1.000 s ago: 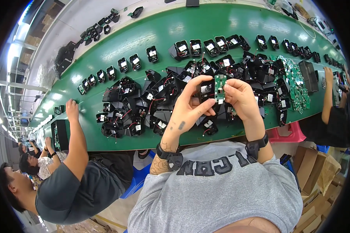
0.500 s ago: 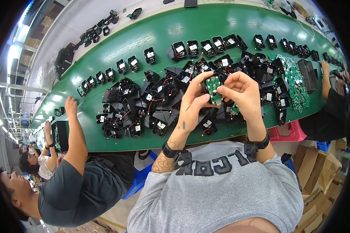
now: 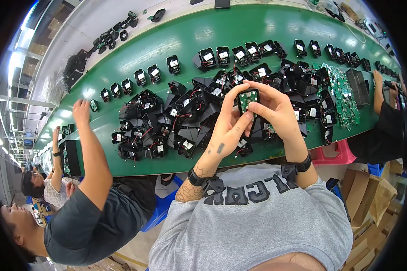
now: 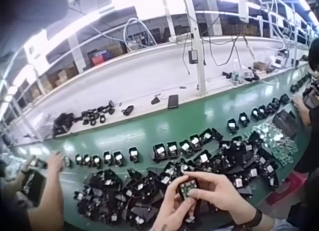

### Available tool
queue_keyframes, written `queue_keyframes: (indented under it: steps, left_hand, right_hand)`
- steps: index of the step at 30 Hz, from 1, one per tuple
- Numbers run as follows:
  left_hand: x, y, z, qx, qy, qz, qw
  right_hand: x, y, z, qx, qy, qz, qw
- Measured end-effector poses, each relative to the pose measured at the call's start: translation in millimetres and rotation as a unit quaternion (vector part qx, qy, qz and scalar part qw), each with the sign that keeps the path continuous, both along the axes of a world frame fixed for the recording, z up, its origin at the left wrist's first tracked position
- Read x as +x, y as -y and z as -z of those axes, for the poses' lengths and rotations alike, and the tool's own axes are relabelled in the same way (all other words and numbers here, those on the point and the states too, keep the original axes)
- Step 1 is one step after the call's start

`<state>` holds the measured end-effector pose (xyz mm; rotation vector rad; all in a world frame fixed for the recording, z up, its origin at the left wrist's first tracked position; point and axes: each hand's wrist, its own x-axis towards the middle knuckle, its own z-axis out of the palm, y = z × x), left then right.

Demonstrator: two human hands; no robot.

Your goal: The person assembles electronic devices by hand, picking up a black plastic housing and a green circuit board, fitting the board into the housing, and pressing them together. The person then places the assembled unit onto the green conveyor belt and reaches for another set of components.

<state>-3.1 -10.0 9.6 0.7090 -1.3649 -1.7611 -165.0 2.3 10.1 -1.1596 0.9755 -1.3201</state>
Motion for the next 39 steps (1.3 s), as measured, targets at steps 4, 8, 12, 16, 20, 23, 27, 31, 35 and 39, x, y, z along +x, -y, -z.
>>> queue_keyframes:
  steps: [4,8,12,16,20,23,27,31,35,39]
  left_hand:
    - [-3.4,-0.9,-1.4,-0.01,0.03,-0.016,0.999]
    - [-10.9,-5.0,0.6,-0.06,0.09,-0.069,0.992]
    - [-20.0,-1.3,13.2,-0.149,0.09,-0.128,0.976]
    - [-18.3,5.8,26.9,-0.123,0.063,-0.145,0.98]
    - [29.5,17.0,-2.8,-0.03,0.013,-0.107,0.994]
    - [85.1,33.6,-28.8,-0.002,0.022,-0.249,0.968]
    - [188.1,70.3,-31.8,-0.054,0.028,-0.371,0.927]
    - [260.2,107.0,-11.5,-0.08,0.054,-0.455,0.885]
    - [383.7,117.4,38.3,-0.311,0.311,-0.47,0.765]
    - [334.5,138.0,11.2,-0.063,0.163,-0.581,0.795]
  right_hand:
    - [0.6,2.9,6.5,0.035,0.059,-0.008,0.998]
    - [4.3,4.2,1.0,0.015,0.06,0.022,0.998]
    - [10.3,-0.7,-3.0,-0.024,0.049,0.075,0.996]
    - [3.0,5.8,-3.7,0.012,0.036,0.009,0.999]
    - [-43.7,-2.6,-19.1,-0.011,-0.135,0.015,0.991]
    - [-128.6,-19.1,-16.6,-0.023,-0.258,0.294,0.92]
    - [-299.8,-43.2,34.2,0.11,-0.447,0.431,0.776]
    - [-356.1,-38.8,64.4,0.156,-0.568,0.375,0.716]
    - [-341.8,0.6,74.4,0.077,-0.655,0.243,0.711]
    - [-380.0,-10.5,91.6,0.107,-0.729,0.203,0.645]
